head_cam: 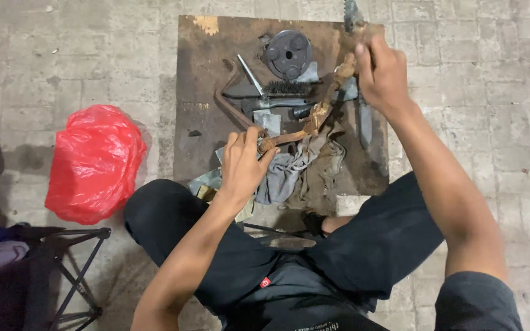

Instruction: The person sits on the floor and scrubs a rusty metal part with a wire brush. They rotate the object to clean different sides and then use a rag to wipe the surface. The person also handles a second rusty metal piece and a small metal rod during the process.

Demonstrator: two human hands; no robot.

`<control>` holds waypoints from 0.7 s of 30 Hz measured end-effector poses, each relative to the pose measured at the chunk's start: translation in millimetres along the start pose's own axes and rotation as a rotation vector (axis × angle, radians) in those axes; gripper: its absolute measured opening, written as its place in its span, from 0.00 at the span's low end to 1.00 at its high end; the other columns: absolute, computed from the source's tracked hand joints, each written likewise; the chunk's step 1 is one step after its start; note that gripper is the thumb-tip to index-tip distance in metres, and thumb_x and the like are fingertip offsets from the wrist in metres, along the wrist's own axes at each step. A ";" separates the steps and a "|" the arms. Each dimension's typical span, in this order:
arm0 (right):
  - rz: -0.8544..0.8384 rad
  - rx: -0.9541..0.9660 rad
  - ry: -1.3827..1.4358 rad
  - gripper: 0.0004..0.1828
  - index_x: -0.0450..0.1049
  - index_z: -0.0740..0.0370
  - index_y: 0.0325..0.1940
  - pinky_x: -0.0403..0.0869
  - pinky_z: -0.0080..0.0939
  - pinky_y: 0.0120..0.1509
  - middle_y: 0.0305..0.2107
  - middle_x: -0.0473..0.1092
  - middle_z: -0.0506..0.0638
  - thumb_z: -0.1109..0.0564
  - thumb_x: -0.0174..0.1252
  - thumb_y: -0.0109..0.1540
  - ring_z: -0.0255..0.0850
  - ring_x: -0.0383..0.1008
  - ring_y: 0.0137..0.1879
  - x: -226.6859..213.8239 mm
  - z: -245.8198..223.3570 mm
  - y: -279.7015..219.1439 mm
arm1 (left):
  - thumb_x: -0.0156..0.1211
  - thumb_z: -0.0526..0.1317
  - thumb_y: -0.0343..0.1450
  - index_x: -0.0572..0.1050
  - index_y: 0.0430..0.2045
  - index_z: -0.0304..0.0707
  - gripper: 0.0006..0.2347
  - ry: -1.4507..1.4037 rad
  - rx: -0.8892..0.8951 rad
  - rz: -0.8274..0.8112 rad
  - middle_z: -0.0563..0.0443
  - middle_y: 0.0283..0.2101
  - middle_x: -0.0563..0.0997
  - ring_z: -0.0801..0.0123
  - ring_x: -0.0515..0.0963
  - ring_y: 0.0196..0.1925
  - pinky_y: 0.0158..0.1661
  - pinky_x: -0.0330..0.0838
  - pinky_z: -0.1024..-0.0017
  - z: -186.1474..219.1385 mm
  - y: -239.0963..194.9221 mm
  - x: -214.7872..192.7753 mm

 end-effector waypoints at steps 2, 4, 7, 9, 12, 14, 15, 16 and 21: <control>-0.063 0.080 0.014 0.05 0.71 0.70 0.44 0.59 0.42 0.26 0.21 0.67 0.53 0.70 0.53 0.75 0.42 0.62 0.21 1.9 7.5 -24.4 | 0.70 0.39 0.64 0.71 0.44 0.33 0.18 -0.002 0.010 -0.016 0.39 0.34 0.79 0.50 0.74 0.36 0.39 0.70 0.57 8.7 -3.9 -0.1; -0.123 0.163 0.029 0.09 0.72 0.69 0.41 0.57 0.36 0.22 0.20 0.69 0.50 0.69 0.53 0.76 0.37 0.62 0.20 1.5 3.8 -46.6 | 0.69 0.38 0.65 0.71 0.45 0.33 0.18 -0.003 0.023 -0.035 0.39 0.34 0.78 0.49 0.73 0.37 0.40 0.69 0.56 17.4 -5.9 -1.3; -0.147 0.297 0.027 0.04 0.78 0.60 0.49 0.73 0.45 0.31 0.23 0.77 0.50 0.61 0.58 0.74 0.49 0.77 0.27 -1.0 -21.8 -69.9 | 0.70 0.39 0.68 0.73 0.45 0.31 0.16 0.086 0.099 -0.115 0.40 0.26 0.75 0.53 0.77 0.32 0.34 0.73 0.65 21.9 -7.4 2.5; -0.131 0.401 0.173 0.09 0.73 0.65 0.57 0.73 0.46 0.34 0.27 0.77 0.55 0.64 0.51 0.73 0.47 0.76 0.27 -1.8 -42.4 -80.2 | 0.68 0.38 0.68 0.70 0.50 0.34 0.18 0.068 0.104 -0.279 0.36 0.31 0.77 0.44 0.80 0.39 0.38 0.76 0.52 11.6 -11.2 19.6; -0.155 0.468 0.218 0.12 0.72 0.66 0.59 0.74 0.51 0.37 0.27 0.76 0.59 0.65 0.48 0.73 0.51 0.76 0.28 7.5 -50.4 -99.3 | 0.64 0.40 0.70 0.68 0.54 0.39 0.19 0.087 0.100 -0.461 0.37 0.38 0.79 0.43 0.81 0.44 0.43 0.75 0.47 2.5 -9.9 16.4; -0.167 0.460 0.227 0.13 0.72 0.69 0.60 0.74 0.50 0.36 0.27 0.76 0.59 0.65 0.46 0.73 0.51 0.77 0.28 10.0 -60.9 -97.2 | 0.63 0.40 0.71 0.68 0.55 0.39 0.19 0.104 0.115 -0.481 0.37 0.39 0.79 0.44 0.81 0.45 0.44 0.75 0.47 5.2 -8.4 12.5; -0.179 0.450 0.234 0.15 0.72 0.72 0.61 0.75 0.49 0.36 0.28 0.77 0.60 0.65 0.45 0.74 0.50 0.77 0.29 11.2 -67.0 -96.5 | 0.62 0.40 0.72 0.68 0.56 0.40 0.19 0.121 0.132 -0.500 0.37 0.40 0.79 0.44 0.82 0.45 0.44 0.75 0.48 7.3 -8.4 11.0; -0.180 0.447 0.237 0.15 0.72 0.72 0.61 0.75 0.49 0.36 0.28 0.77 0.60 0.65 0.45 0.74 0.50 0.77 0.29 11.7 -67.0 -96.9 | 0.62 0.40 0.72 0.68 0.56 0.40 0.19 0.123 0.129 -0.498 0.37 0.40 0.79 0.44 0.82 0.45 0.44 0.75 0.48 11.2 -7.1 -0.5; -0.215 0.398 0.268 0.15 0.76 0.70 0.58 0.75 0.45 0.36 0.25 0.75 0.57 0.65 0.45 0.74 0.49 0.76 0.29 13.8 -78.9 -92.5 | 0.72 0.47 0.63 0.63 0.62 0.35 0.34 0.068 -0.134 -0.584 0.30 0.51 0.71 0.29 0.72 0.55 0.49 0.69 0.37 -24.3 -21.0 -28.7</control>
Point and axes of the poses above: each hand's wrist, its own y-axis towards the middle knuckle, its own x-axis out of the palm, z = x × y, the point moved 7 cm from there along y, towards the middle knuckle
